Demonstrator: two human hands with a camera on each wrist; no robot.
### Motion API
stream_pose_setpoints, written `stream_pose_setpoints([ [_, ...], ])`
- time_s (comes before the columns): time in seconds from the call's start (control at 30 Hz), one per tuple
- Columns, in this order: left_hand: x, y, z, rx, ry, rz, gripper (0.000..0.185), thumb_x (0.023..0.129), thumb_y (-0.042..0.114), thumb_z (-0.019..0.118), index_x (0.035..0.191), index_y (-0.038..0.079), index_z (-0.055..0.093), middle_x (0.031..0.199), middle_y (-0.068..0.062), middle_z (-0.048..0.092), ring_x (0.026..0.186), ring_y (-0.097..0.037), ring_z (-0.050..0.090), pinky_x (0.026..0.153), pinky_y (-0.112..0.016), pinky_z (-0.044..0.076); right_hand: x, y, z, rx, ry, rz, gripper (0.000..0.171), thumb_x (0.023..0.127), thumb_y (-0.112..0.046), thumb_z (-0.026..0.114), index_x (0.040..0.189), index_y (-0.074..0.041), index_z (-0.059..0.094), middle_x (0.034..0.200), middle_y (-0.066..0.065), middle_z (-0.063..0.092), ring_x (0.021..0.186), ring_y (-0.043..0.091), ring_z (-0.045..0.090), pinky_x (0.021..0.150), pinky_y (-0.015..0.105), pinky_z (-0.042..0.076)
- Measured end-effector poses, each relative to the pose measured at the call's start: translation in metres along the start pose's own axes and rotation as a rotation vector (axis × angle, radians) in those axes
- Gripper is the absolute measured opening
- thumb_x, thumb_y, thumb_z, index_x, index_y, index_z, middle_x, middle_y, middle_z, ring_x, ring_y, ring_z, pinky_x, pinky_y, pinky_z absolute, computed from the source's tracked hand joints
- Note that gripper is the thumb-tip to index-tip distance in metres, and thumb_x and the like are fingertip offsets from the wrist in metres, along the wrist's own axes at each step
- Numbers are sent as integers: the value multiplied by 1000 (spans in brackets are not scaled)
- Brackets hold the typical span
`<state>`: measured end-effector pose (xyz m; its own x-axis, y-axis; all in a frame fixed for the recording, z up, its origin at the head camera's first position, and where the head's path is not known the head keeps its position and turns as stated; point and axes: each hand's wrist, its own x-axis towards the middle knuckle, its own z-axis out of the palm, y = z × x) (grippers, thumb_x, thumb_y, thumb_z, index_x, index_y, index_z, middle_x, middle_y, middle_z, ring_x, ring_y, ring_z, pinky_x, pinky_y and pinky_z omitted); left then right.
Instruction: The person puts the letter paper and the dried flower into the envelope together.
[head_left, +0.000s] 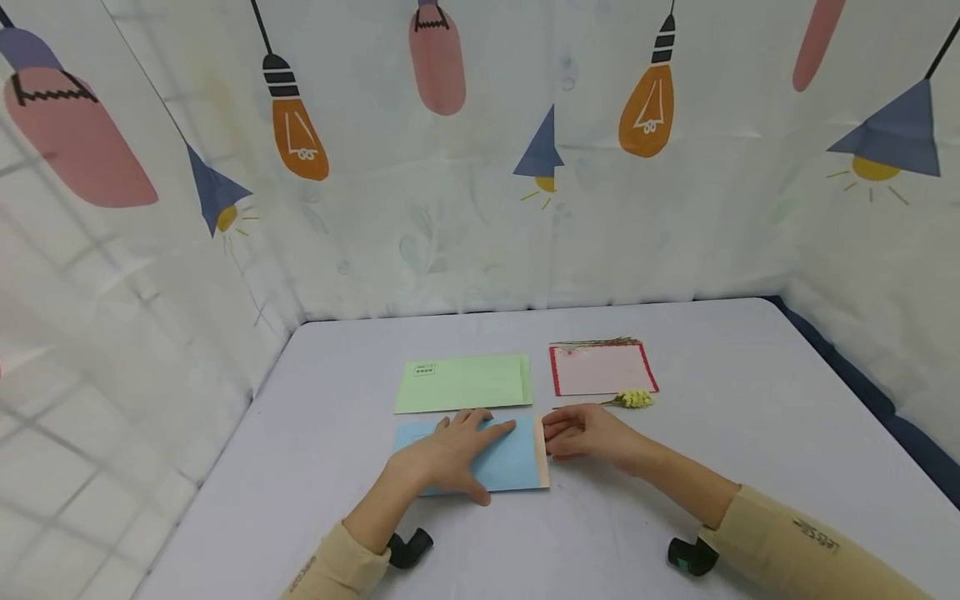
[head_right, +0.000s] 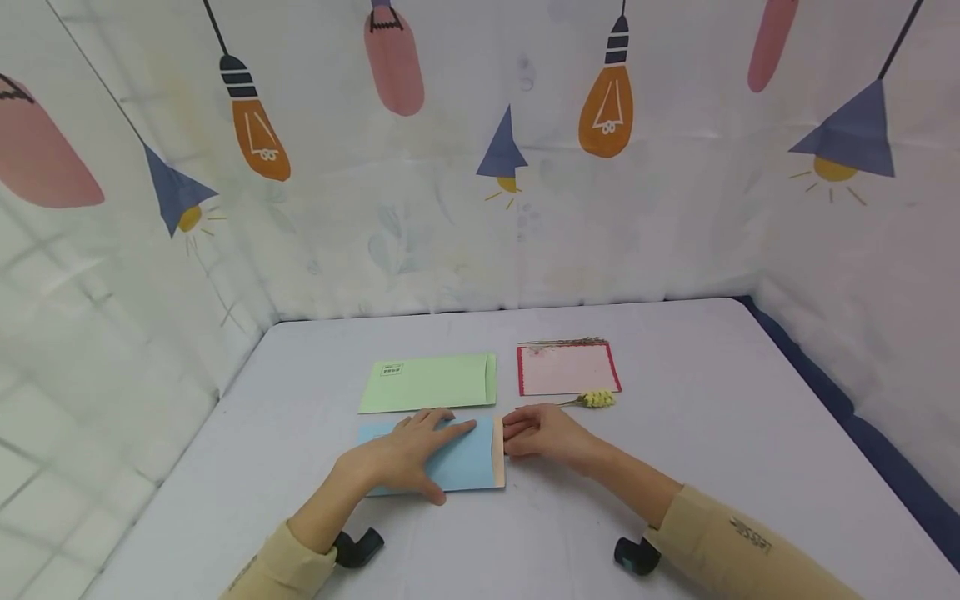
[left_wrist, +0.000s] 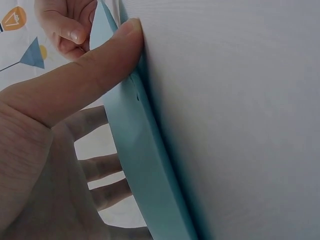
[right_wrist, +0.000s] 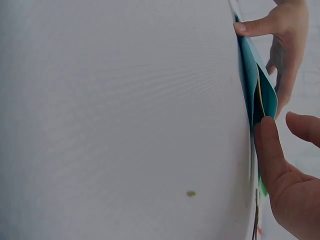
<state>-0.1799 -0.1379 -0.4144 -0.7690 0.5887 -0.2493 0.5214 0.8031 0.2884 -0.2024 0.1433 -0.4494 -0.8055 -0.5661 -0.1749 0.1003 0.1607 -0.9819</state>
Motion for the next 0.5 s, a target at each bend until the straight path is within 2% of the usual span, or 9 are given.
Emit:
stream_pose_setpoints([
  [0.17,0,-1,1,-8,1,4,102,77,43,91,161,29,36,156,-7,34,143,-31,32,115,-59,27,2,0,1,-9,-5,10,49,95,-4,71,136,15,53,115,17,67,104,26,69,90,40,57],
  [0.5,1,-2,2,-3,-4,-7,103,77,43,91,162,30,34,158,-7,32,145,-31,31,115,-60,27,2,-4,6,-45,-38,2,50,96,-9,70,137,15,54,123,19,69,114,28,68,94,37,55],
])
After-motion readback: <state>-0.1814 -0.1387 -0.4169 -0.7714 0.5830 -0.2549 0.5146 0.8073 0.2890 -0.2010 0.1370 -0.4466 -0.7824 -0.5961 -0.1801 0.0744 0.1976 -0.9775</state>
